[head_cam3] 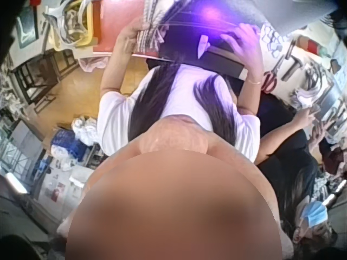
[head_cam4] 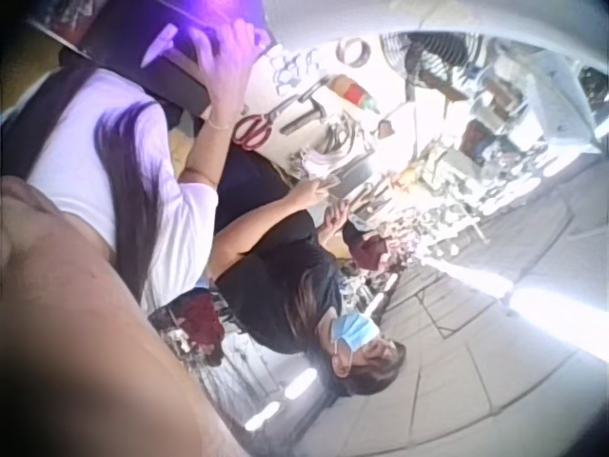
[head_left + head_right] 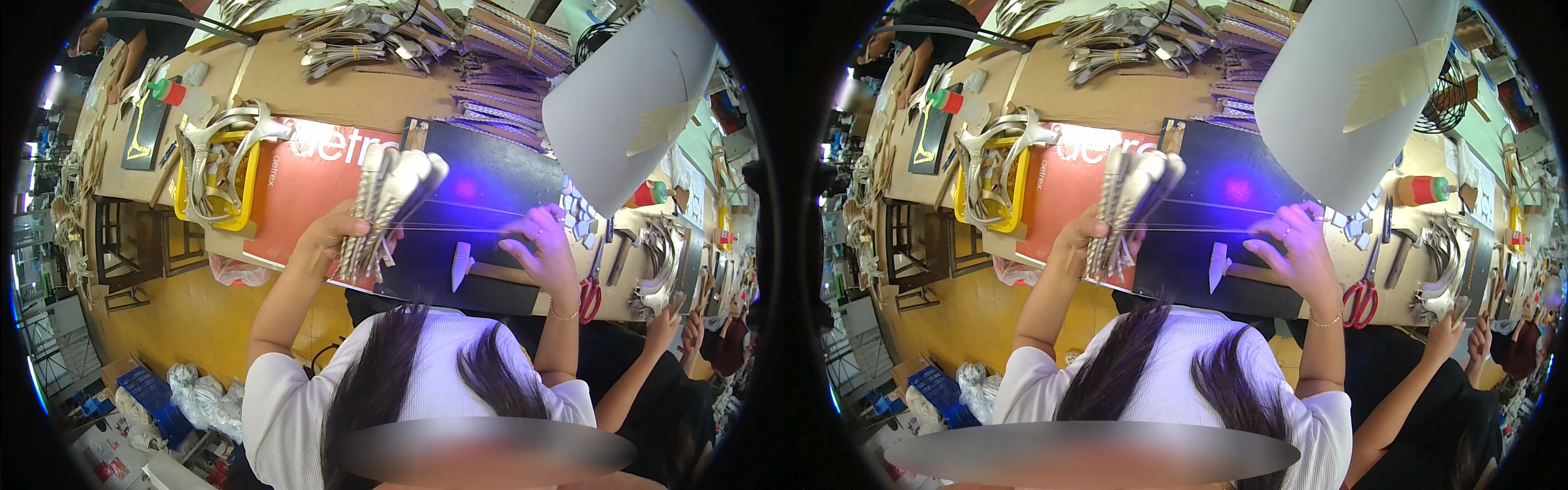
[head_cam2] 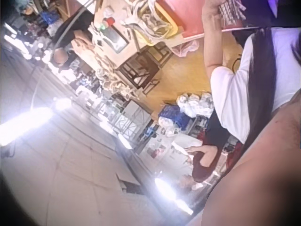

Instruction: The person repeatedly picks up small silver decorative pieces, places them on a black work surface, and uses a hammer to tap them flat. They then use scissors to trim attached ribbons or straps. The person stacks the finished pieces and continues the cycle with new items.

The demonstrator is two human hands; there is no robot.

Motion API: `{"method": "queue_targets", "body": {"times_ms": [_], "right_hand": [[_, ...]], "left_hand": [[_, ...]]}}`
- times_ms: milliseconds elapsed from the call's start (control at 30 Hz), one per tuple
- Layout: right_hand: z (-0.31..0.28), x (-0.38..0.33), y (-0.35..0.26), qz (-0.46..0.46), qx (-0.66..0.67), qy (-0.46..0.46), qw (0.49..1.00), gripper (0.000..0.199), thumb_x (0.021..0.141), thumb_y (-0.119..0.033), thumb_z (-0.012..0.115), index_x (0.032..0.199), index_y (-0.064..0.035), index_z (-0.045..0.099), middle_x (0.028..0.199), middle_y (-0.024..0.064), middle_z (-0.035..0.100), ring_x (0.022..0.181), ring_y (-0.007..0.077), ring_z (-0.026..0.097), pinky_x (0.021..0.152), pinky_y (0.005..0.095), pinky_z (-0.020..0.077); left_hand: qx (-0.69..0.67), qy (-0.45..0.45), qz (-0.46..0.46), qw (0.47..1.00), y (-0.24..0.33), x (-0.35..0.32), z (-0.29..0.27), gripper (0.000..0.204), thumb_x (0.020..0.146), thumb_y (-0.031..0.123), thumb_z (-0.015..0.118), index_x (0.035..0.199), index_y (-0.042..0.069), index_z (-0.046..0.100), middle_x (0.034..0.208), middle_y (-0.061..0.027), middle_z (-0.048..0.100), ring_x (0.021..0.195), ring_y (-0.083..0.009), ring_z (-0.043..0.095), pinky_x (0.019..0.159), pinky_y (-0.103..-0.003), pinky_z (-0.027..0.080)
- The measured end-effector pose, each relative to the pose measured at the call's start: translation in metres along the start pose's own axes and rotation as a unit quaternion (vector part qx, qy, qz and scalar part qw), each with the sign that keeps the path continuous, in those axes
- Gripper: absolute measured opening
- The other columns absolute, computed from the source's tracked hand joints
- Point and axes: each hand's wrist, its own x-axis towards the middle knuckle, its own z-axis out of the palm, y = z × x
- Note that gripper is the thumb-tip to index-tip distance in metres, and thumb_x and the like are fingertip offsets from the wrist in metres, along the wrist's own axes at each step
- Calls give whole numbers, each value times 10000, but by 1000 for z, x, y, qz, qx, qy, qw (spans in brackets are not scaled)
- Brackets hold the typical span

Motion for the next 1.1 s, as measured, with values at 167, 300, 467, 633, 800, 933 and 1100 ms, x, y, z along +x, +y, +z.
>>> {"method": "queue_targets", "body": {"times_ms": [167,300,467,633,800,933,1100], "right_hand": [[-10,-23,6,-37,451,106,885,109,872,-136,626,801,-67,580,703,24,468,753,184,520,984,410,378],[13,-23,16,45,817,192,542,145,908,-121,529,772,-89,492,712,17,443,744,188,531,1010,427,399],[47,-24,44,150,914,240,289,309,941,63,462,1241,17,519,1201,135,606,868,211,639,911,382,544],[68,-2,31,131,924,217,285,580,967,-30,564,1485,-83,309,1526,124,336,1135,266,589,1039,409,505],[87,24,-20,149,713,249,638,787,805,-40,782,1422,-108,298,1481,85,301,1350,305,441,1083,447,460],[92,23,-37,117,700,169,684,1112,636,-211,932,1475,-134,205,1484,87,290,1366,290,398,1095,442,428],[71,21,-7,65,675,154,719,1129,630,-225,934,1470,-102,191,1496,141,285,1366,334,418,1127,490,380]], "left_hand": [[1,30,-10,1000,-2,19,1,579,805,229,766,1232,-80,525,1051,-244,656,858,-374,712,704,-553,623],[59,60,110,990,-17,31,11,664,787,256,793,1279,-79,498,1078,-216,648,934,-378,694,766,-605,605],[121,117,192,967,-41,39,23,665,721,175,824,1266,-59,524,1098,-195,654,979,-361,685,809,-551,604],[128,82,154,976,-59,43,34,732,665,115,829,1302,-38,504,1130,-187,656,988,-332,685,849,-486,597],[144,66,141,977,-61,48,49,809,648,161,836,1350,-15,476,1167,-161,643,1083,-297,648,926,-445,555],[91,34,107,990,-54,52,55,796,692,148,837,1375,-1,455,1218,-109,618,1131,-235,609,1004,-388,486],[285,38,-2,958,-28,40,53,993,691,249,876,1472,-10,321,1322,-133,544,1213,-218,537,1069,-373,412]]}}
